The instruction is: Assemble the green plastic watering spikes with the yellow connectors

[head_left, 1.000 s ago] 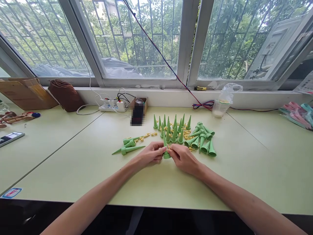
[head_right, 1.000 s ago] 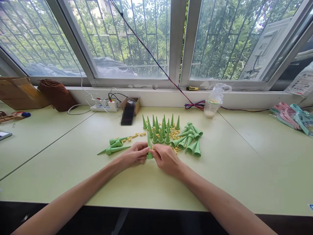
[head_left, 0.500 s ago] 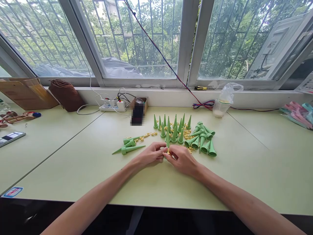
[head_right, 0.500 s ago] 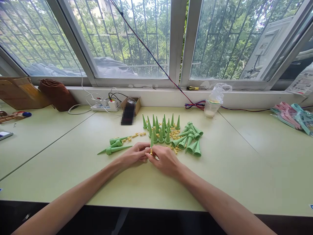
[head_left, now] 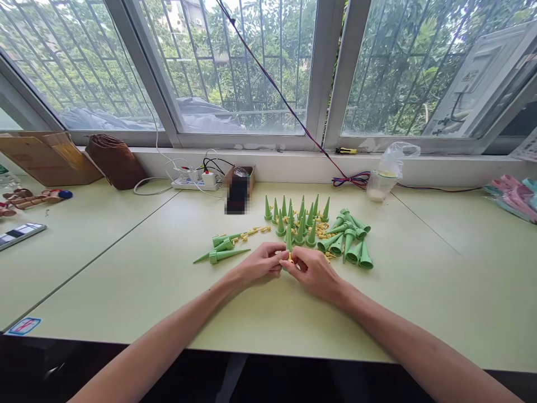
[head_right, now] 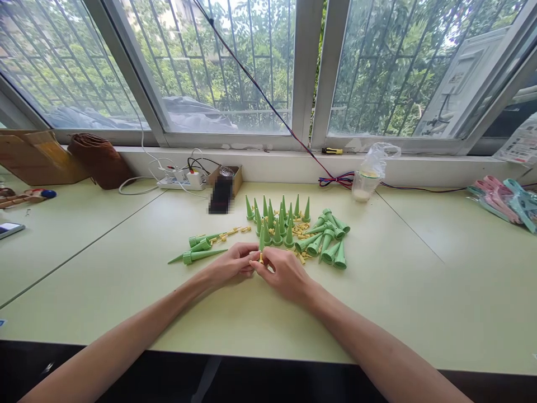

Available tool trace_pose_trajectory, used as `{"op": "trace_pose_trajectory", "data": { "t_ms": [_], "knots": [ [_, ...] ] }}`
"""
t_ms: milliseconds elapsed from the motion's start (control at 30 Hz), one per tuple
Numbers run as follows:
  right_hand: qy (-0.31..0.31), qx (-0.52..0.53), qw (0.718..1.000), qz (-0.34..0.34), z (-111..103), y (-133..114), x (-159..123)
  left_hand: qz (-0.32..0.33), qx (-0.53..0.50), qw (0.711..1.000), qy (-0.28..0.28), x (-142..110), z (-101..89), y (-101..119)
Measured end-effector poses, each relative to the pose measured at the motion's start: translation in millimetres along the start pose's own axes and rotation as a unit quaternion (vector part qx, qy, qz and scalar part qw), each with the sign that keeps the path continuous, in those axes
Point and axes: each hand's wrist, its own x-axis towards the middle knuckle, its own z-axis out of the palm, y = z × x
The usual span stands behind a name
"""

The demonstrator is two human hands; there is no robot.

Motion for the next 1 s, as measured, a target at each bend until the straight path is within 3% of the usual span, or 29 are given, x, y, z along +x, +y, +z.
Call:
{"op": "trace_pose_trajectory", "data": {
  "t_ms": [167,367,500,800,1000],
  "knots": [
    [0.007,-0.014,1.0,0.013,-1,1,2,0.039,0.139,0.988,0.053,1,-3.9,5],
    [0.043,-0.029,0.998,0.02,0,4,2,0.107,0.31,0.934,0.142,3,-7.8,4],
    [0.064,-0.021,0.998,0.016,0,3,2,0.112,0.386,0.902,0.16,4,-7.9,0],
    [0.051,-0.011,0.999,0.015,0,4,-1,0.113,0.408,0.891,0.167,4,-4.8,-1],
    [0.037,-0.039,0.998,-0.028,3,5,-4,0.113,0.407,0.891,0.165,5,-4.0,-4]
  ]
}}
